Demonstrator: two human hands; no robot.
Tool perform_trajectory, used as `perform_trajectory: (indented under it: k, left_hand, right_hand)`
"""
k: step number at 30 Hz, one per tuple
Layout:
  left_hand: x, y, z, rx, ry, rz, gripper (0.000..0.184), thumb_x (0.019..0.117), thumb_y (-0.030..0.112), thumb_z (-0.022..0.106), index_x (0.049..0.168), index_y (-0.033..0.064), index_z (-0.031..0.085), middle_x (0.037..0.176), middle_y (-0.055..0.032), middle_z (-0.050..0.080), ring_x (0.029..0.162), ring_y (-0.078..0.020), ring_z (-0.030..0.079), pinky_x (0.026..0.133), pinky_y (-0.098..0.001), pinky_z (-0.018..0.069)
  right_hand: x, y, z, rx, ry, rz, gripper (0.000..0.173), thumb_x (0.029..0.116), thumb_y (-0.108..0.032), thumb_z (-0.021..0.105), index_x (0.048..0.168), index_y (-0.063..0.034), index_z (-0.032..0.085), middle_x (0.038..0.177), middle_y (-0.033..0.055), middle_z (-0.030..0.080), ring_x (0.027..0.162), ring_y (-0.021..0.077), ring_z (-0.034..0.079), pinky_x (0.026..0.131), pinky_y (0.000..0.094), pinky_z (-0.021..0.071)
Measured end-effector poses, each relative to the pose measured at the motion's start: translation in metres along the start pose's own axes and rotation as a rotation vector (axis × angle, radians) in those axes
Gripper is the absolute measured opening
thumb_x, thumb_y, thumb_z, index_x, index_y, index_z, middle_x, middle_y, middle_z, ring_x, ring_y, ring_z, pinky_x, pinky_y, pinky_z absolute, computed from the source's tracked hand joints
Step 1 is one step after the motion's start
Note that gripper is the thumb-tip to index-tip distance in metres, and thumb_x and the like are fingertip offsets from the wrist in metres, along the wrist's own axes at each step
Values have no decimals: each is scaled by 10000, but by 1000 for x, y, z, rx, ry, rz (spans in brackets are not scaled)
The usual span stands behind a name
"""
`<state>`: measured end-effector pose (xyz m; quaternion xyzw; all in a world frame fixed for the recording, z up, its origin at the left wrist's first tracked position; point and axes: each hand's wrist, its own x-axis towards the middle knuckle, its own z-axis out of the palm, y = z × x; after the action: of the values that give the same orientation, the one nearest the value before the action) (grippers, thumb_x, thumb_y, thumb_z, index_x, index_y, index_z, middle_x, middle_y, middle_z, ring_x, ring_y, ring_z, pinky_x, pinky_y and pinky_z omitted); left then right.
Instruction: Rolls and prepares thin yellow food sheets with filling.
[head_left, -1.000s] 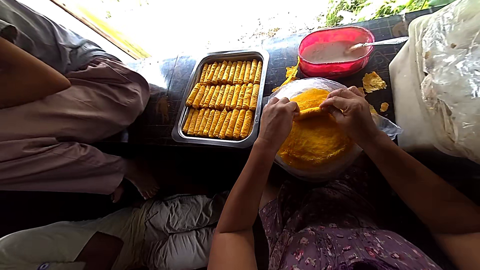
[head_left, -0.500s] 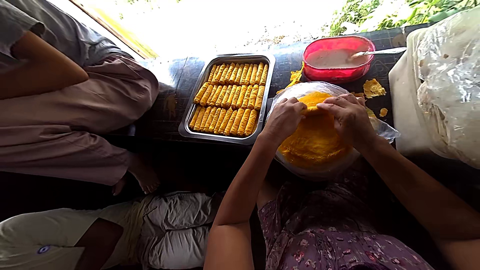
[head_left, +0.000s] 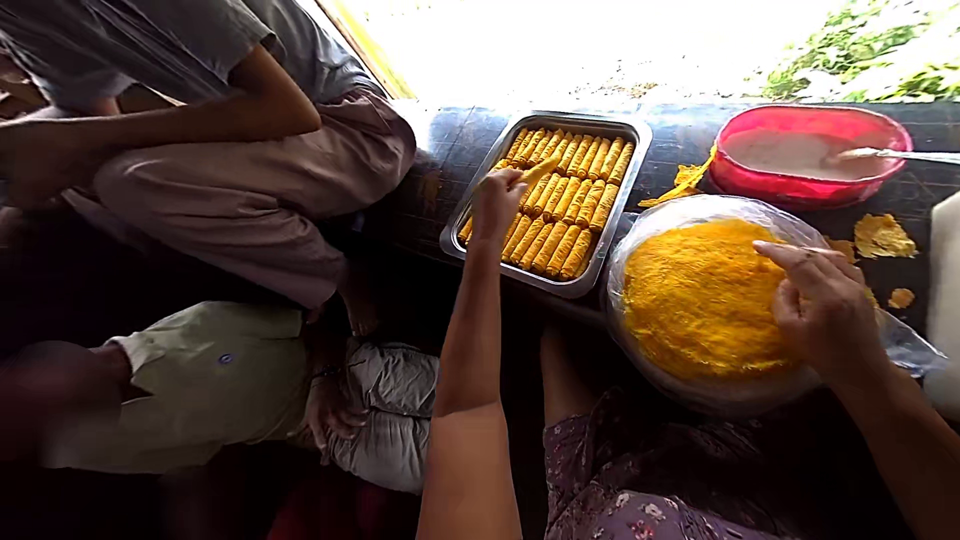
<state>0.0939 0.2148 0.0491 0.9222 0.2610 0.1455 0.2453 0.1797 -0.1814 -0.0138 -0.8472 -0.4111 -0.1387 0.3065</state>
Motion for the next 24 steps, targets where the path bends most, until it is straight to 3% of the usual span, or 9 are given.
perform_trajectory:
  k: [4,10,16,18,24]
  left_hand:
    - [15,-29,-23,29,159,-162,307,1026,146,580,1264,-22,678,1253,-221,681,1204,-334,641,1080,-488,455]
    - [65,-16,-12,117,66,-223,311,1028,121,563,1279,-37,655,1301,-244,647,1270,-365,598,1106,-514,427]
    - [110,-7,24,305,48,-224,332,1011,72,573,1323,-39,601,1363,-272,593,1323,-440,539,1088,-566,442]
    - [110,-7,34,401,-9,-232,357,1033,73,512,1367,-40,571,1384,-291,573,1338,-472,515,1074,-605,436]
    - [88,7,3,431,-11,-50,445,999,120,581,1414,-40,551,1438,-352,510,1405,-563,390,1095,-715,339]
  right_hand:
    - [-10,3,-8,-20,17,13,439,925,-10,407,1271,31,674,1281,268,669,1215,534,589,987,679,433]
    - [-26,-5,-18,-38,87,-9,418,925,-4,405,1203,12,717,1215,263,694,1151,507,617,985,615,443]
    - [-56,0,-30,-86,109,2,375,949,-20,421,1118,-30,756,1180,251,703,1140,478,615,1002,565,432]
    - [-63,0,-37,-89,110,9,370,939,-19,434,1097,-45,767,1180,237,709,1146,468,615,1004,553,435]
    - [-70,-18,-48,-29,96,4,347,943,-11,464,1090,-54,776,1172,205,725,1167,415,629,1023,512,443]
